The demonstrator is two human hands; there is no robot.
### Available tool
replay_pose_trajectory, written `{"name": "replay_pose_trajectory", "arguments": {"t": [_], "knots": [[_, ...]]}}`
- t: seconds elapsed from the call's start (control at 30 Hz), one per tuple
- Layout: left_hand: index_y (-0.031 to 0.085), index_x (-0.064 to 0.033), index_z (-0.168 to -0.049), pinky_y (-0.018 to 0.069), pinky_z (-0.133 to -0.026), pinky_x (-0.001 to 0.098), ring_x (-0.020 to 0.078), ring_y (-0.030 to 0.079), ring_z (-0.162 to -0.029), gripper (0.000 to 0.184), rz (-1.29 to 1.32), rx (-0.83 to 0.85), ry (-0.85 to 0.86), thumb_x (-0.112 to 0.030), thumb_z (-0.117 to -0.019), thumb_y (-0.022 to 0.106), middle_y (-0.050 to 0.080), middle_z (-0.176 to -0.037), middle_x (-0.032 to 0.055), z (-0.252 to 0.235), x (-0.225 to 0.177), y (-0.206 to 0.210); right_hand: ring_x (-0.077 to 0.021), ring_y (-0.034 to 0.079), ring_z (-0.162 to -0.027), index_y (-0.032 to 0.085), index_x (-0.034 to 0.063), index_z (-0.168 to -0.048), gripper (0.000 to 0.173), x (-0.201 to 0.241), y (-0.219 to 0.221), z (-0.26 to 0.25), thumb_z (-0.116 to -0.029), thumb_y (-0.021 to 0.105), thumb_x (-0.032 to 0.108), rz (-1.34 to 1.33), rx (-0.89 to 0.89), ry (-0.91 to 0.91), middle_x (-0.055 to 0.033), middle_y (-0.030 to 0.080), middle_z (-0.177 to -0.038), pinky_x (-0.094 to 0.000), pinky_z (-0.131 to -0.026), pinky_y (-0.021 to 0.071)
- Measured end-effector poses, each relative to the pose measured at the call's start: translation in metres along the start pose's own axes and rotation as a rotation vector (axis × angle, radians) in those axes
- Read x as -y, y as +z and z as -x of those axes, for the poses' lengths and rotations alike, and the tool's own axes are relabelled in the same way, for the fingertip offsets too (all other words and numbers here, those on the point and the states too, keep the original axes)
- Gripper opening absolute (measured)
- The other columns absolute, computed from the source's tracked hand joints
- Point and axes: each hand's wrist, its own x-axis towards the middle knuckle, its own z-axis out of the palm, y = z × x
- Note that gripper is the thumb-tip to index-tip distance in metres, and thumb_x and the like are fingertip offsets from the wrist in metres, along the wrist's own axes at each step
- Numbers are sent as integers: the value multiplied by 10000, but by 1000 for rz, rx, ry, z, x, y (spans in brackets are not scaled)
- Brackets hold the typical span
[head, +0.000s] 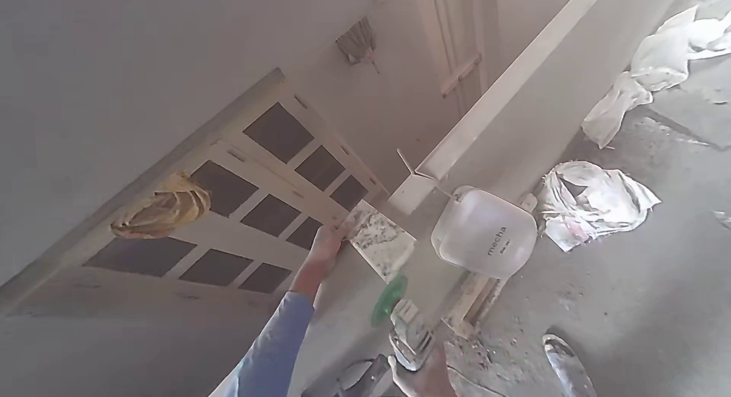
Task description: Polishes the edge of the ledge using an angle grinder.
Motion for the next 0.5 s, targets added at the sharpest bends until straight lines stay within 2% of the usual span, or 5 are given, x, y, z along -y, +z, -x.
{"name": "replay_pose_trajectory", "arguments": {"t": [0.07, 0.17, 0.37, 0.5], "knots": [[669, -1, -1106, 583, -802, 304, 94, 682, -846, 230, 18, -10, -3, -193, -1058, 552, 713, -931, 50, 1, -1, 0, -32, 731, -852, 656, -45, -1081, 660, -7, 5, -5, -643, 888, 390, -1, -39, -20, -51, 762, -917, -257, -811, 629], [660, -3, -1081, 587, -781, 304, 103, 685, -825, 207, 48, -1, -1, -173, -1059, 546, 712, -908, 49, 0, 0, 0, -49, 727, -866, 664, -55, -1089, 699, -14, 2, -26, -641, 862, 443, 85, -108, -30, -63, 757, -925, -270, -823, 621], [673, -5, -1129, 577, -846, 318, 106, 687, -901, 244, 18, 28, 23, -195, -1065, 534, 721, -986, 57, 2, 2, -2, -57, 724, -856, 667, -76, -1083, 730, -14, -28, -66, -612, 835, 455, 236, -141, -11, -85, 756, -924, -272, -811, 604], [660, 3, -1172, 587, -863, 320, 124, 703, -933, 252, 49, 24, 18, -193, -1062, 547, 729, -1030, 76, -1, 1, -1, -27, 721, -854, 651, -73, -1096, 733, -14, -31, -64, -617, 845, 448, 194, -113, -52, -66, 757, -927, -236, -813, 607]]}}
